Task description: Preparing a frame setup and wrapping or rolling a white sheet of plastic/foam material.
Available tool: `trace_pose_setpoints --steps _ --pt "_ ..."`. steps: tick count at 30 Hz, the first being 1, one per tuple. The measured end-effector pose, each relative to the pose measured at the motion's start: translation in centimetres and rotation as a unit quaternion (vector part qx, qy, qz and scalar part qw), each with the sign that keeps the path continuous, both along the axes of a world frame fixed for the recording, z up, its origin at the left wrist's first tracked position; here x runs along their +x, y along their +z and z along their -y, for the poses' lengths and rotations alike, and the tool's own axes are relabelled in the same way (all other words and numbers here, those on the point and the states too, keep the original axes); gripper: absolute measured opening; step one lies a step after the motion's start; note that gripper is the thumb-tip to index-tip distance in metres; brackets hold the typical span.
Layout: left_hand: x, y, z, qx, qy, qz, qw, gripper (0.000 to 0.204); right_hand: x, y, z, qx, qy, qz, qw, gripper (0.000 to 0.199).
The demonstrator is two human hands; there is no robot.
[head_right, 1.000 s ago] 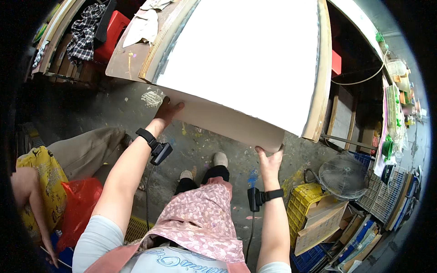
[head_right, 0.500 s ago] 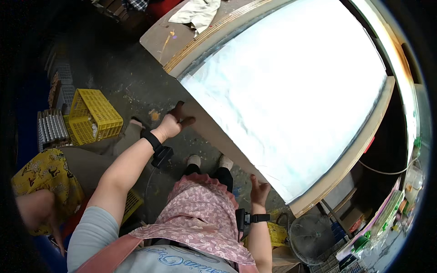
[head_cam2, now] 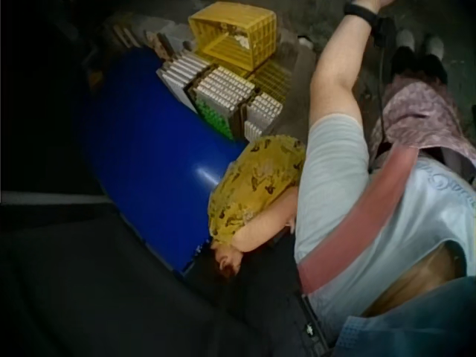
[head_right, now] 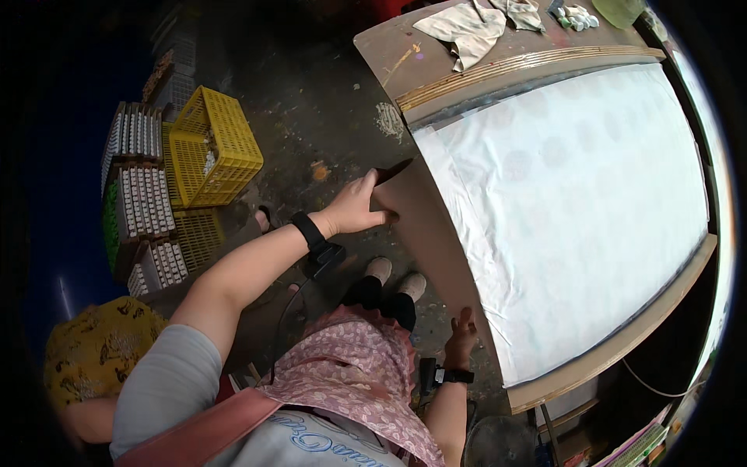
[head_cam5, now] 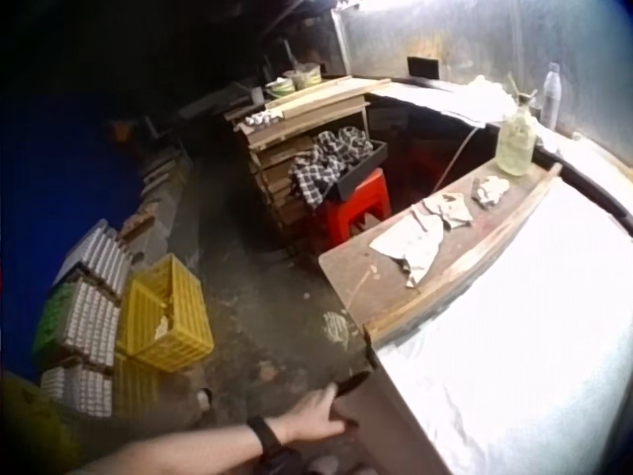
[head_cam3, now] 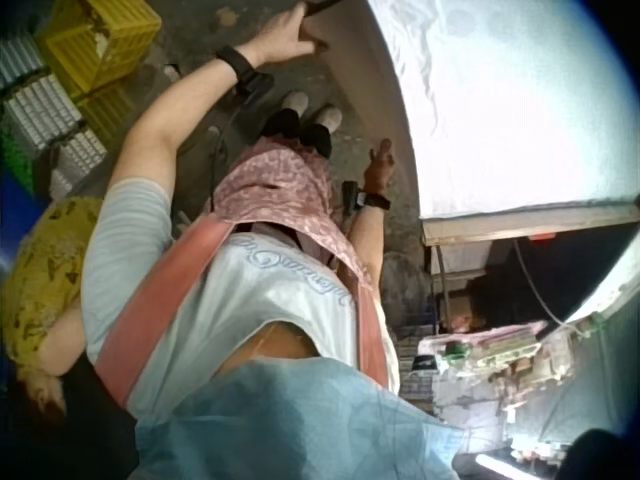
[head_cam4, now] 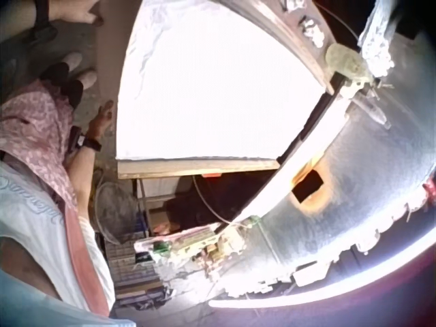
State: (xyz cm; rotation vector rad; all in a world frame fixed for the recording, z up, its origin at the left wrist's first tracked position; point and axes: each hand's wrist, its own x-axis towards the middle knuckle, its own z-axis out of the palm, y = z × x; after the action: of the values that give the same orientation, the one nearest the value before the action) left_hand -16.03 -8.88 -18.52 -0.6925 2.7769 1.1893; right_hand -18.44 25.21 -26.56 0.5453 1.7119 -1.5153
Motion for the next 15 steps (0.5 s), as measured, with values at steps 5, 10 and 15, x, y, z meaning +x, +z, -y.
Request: trace_pose_setpoints --steps 5,10,15 --pt "0.1 -1.1 0.6 0.012 -0.022 0.065 0.998 0.066 -0.8 -1.2 -0.8 -0.027 -0.031 0.033 0.999 0.053" --pt "-2.2 -5.6 0.7 0.125 -0.001 0.085 0.989 0.066 1.5 3.7 2.2 0.057 -0.08 -0.203 0.974 0.047" --pt "-2.1 -6.9 0.9 0.157 0.046 0.112 0.98 0.076 0.8 -1.3 0.8 0.043 -0.029 -0.298 0.953 0.037"
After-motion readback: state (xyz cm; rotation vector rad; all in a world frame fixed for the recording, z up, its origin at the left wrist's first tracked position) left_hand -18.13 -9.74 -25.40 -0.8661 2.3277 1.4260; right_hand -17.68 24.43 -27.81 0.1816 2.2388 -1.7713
